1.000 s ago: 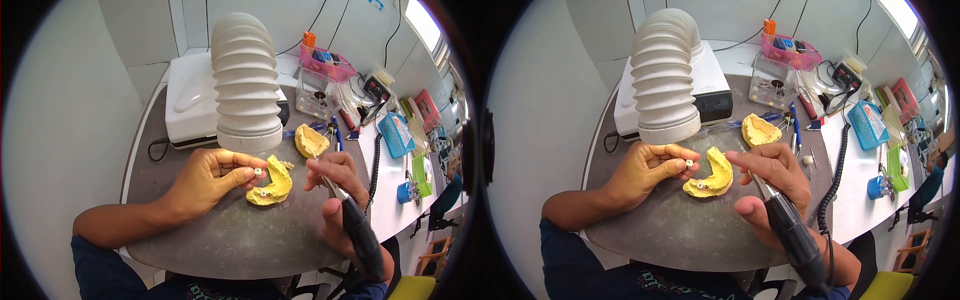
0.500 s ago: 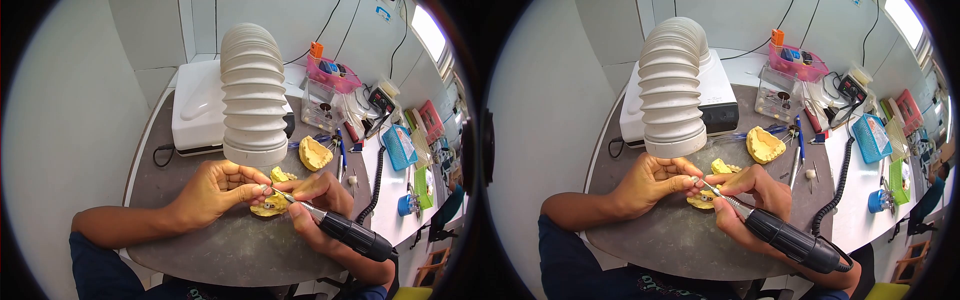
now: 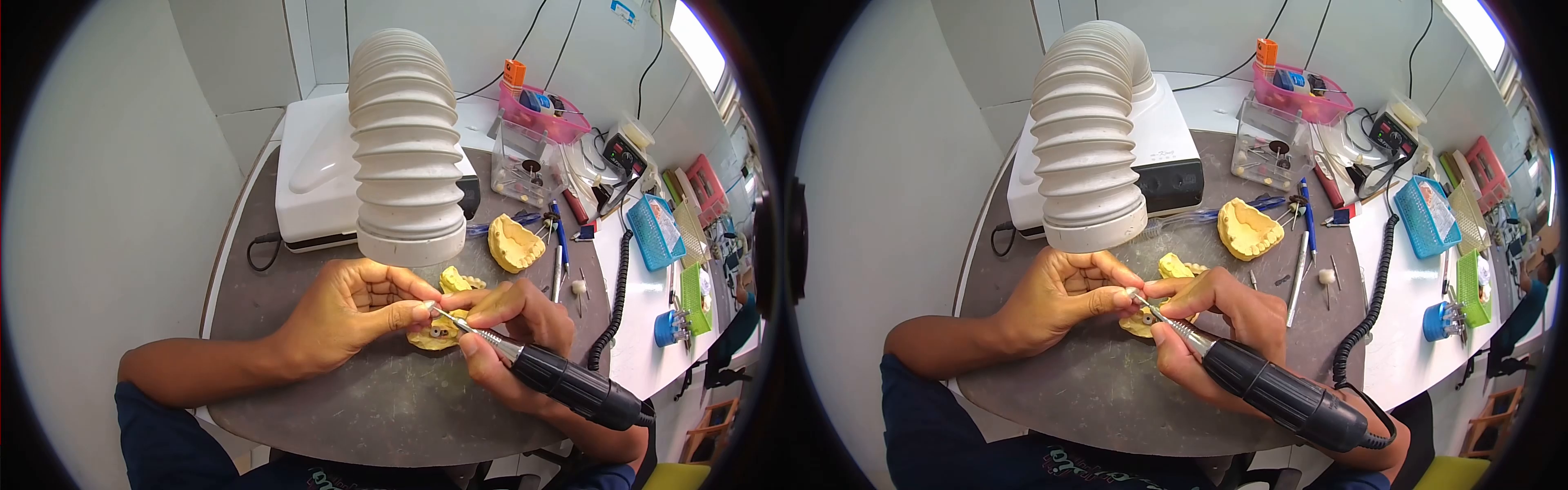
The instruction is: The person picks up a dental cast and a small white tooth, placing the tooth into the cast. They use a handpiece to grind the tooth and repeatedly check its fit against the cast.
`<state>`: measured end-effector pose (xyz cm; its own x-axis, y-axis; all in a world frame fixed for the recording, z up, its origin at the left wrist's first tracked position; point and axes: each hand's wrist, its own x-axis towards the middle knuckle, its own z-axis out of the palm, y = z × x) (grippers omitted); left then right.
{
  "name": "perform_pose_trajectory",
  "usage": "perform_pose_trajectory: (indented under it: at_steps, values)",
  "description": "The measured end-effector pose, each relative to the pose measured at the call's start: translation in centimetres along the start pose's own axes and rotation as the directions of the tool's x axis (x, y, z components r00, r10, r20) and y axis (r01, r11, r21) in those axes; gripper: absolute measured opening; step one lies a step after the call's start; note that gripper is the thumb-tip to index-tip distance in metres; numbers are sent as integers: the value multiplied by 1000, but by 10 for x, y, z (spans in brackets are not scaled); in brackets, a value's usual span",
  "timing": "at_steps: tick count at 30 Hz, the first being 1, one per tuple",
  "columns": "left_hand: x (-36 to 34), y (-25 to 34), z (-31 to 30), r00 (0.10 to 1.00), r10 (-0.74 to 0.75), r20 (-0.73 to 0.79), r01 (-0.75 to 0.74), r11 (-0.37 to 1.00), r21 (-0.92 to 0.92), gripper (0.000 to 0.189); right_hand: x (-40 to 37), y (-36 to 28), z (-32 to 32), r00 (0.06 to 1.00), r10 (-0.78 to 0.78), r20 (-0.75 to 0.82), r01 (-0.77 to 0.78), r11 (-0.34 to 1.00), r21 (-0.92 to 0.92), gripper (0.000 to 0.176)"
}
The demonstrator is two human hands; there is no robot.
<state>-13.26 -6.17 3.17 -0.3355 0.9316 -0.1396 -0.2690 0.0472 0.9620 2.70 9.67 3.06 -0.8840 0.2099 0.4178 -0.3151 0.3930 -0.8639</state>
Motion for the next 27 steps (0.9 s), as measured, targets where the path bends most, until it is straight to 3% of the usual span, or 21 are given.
perform_pose_trajectory:
  at_steps: [12,14,17,27]
  values:
    - [-1,-3,0,999,30,14,-29,999,-45,12,6,2,4,999,-35,1,35,996,-82,18]
    - [-1,-3,0,999,34,18,-33,997,-67,12,6,8,6,988,-140,-70,134,987,-83,20]
    - [-1,-4,-1,1000,10,0,-10,999,-36,11,8,7,6,984,-166,-64,157,980,-125,20]
    - [1,-8,-2,1000,24,10,-23,996,-89,12,8,8,7,984,-168,-63,157,977,-147,20]
